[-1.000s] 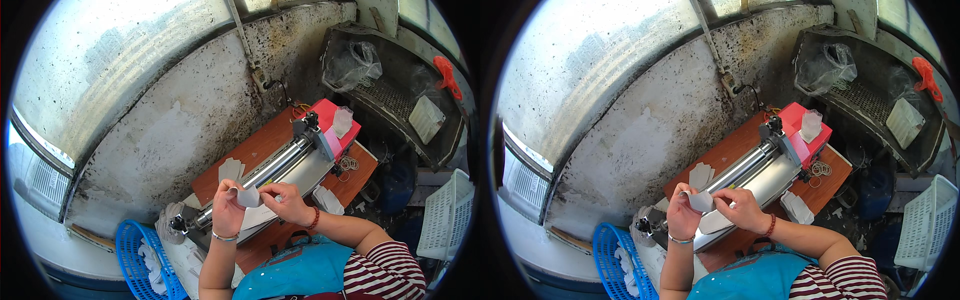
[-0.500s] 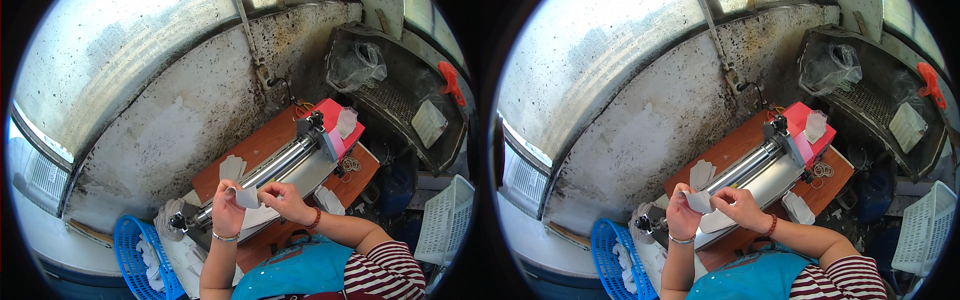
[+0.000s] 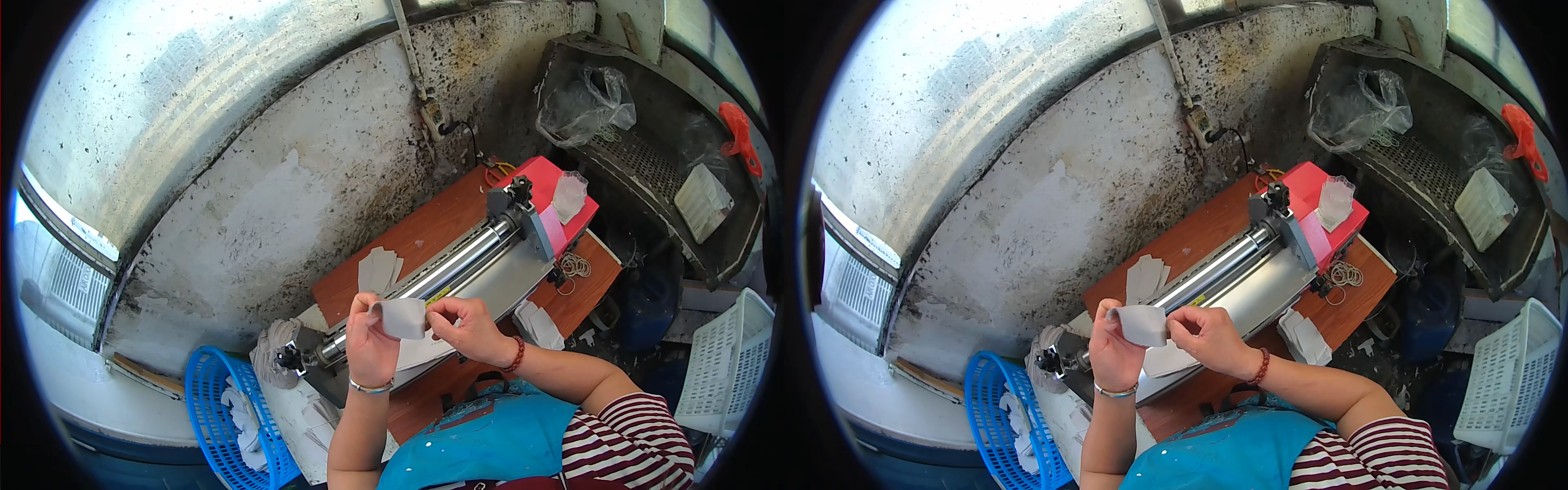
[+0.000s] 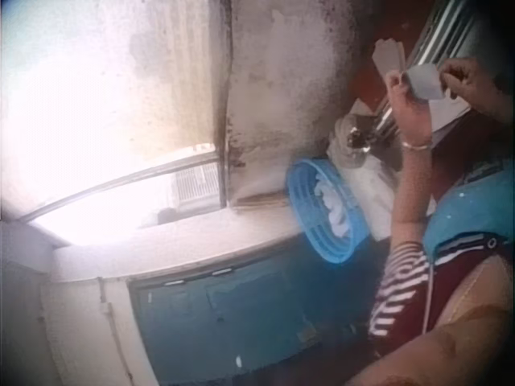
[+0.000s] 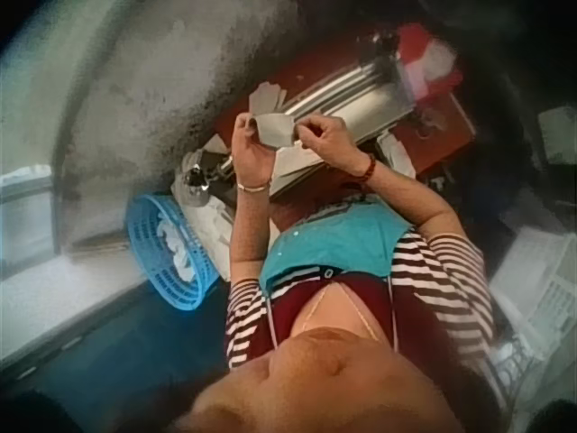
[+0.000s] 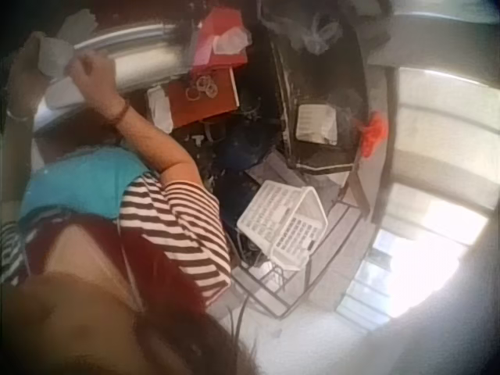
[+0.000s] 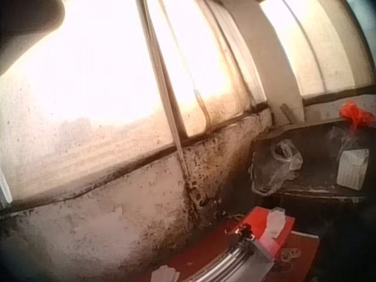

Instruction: The person applies adhesive to shoe upper strips using a glue spreader machine.

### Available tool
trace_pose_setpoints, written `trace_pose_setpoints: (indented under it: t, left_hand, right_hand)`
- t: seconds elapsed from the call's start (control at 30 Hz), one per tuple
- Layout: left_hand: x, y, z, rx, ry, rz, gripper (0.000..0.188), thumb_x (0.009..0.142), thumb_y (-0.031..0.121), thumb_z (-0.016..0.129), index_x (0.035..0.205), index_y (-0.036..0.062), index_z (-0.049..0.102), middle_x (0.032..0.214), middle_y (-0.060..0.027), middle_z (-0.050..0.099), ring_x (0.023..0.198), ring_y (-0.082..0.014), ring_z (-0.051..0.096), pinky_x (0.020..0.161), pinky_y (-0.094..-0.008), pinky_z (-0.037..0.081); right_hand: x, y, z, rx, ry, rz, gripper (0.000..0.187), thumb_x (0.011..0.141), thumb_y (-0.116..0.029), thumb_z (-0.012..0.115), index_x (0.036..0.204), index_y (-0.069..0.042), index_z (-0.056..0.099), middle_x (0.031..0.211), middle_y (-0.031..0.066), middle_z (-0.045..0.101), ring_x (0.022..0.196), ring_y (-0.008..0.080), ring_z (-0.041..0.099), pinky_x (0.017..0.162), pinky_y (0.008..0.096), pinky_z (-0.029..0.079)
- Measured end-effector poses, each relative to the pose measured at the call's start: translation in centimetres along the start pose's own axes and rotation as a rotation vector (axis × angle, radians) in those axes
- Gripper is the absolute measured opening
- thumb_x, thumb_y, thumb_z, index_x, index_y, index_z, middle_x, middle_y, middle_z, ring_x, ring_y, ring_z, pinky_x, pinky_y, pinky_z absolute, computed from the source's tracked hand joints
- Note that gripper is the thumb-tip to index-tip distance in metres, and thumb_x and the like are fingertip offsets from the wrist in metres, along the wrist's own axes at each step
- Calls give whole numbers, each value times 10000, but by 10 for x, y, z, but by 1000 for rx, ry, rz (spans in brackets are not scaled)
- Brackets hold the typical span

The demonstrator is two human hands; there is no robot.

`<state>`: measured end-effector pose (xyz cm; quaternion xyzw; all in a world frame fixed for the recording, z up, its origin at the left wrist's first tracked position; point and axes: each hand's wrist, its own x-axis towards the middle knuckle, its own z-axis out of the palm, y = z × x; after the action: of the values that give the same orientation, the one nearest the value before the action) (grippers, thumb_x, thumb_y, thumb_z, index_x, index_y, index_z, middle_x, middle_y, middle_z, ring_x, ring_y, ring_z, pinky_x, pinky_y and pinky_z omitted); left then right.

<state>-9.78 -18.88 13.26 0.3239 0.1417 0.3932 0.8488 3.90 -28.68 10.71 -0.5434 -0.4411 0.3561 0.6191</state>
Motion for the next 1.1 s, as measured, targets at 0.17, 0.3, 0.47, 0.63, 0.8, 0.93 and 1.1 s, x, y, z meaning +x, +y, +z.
trace_pose_setpoints:
  t: [0.17,0.3,0.47,0.63,0.8,0.93,1.1]
  left_hand:
    - [1,7,0,-70,19,66,80,850,71,391,900,87,451,829,-26,564,810,-150,562,766,-319,472]
    - [2,5,-10,-95,23,52,112,858,108,391,940,90,465,896,-48,597,877,-177,579,808,-354,470]
    - [2,6,-5,-184,112,-48,169,865,207,422,955,101,518,990,-55,612,993,-235,576,877,-430,461]
    - [1,1,-4,-61,16,-60,239,855,104,527,1091,108,491,1150,-71,561,1077,-237,548,928,-418,449]
    - [2,2,-1,-26,71,-66,383,818,8,564,1159,116,424,1144,-89,541,1052,-218,549,917,-392,459]
    - [3,2,-4,-5,120,-37,446,823,5,559,1231,106,413,1175,-95,528,1059,-210,543,916,-380,460]
    - [5,5,-12,-23,60,-54,441,843,40,529,1271,99,437,1205,-54,535,1121,-204,519,972,-396,429]
  right_hand:
    - [-1,7,-4,20,4,32,153,869,-119,553,862,9,637,712,14,629,609,42,552,569,206,463]
    - [-3,16,-8,266,-44,110,148,891,-134,542,867,-7,613,767,17,634,640,55,579,571,202,467]
    - [-4,16,-13,384,-107,234,156,908,-162,520,883,-28,594,793,22,631,651,63,580,546,187,434]
    - [-4,11,-17,604,-150,246,156,911,-180,535,887,-35,587,818,24,631,660,53,573,539,182,426]
    - [-7,14,-14,401,-119,265,172,905,-191,576,912,-20,596,818,48,647,656,60,591,554,183,453]
    - [-8,16,-16,343,-144,311,186,903,-173,581,964,1,608,854,89,672,646,70,613,548,182,469]
    - [-10,17,-19,402,-169,350,203,909,-161,563,1011,8,610,911,116,678,642,78,615,546,180,481]
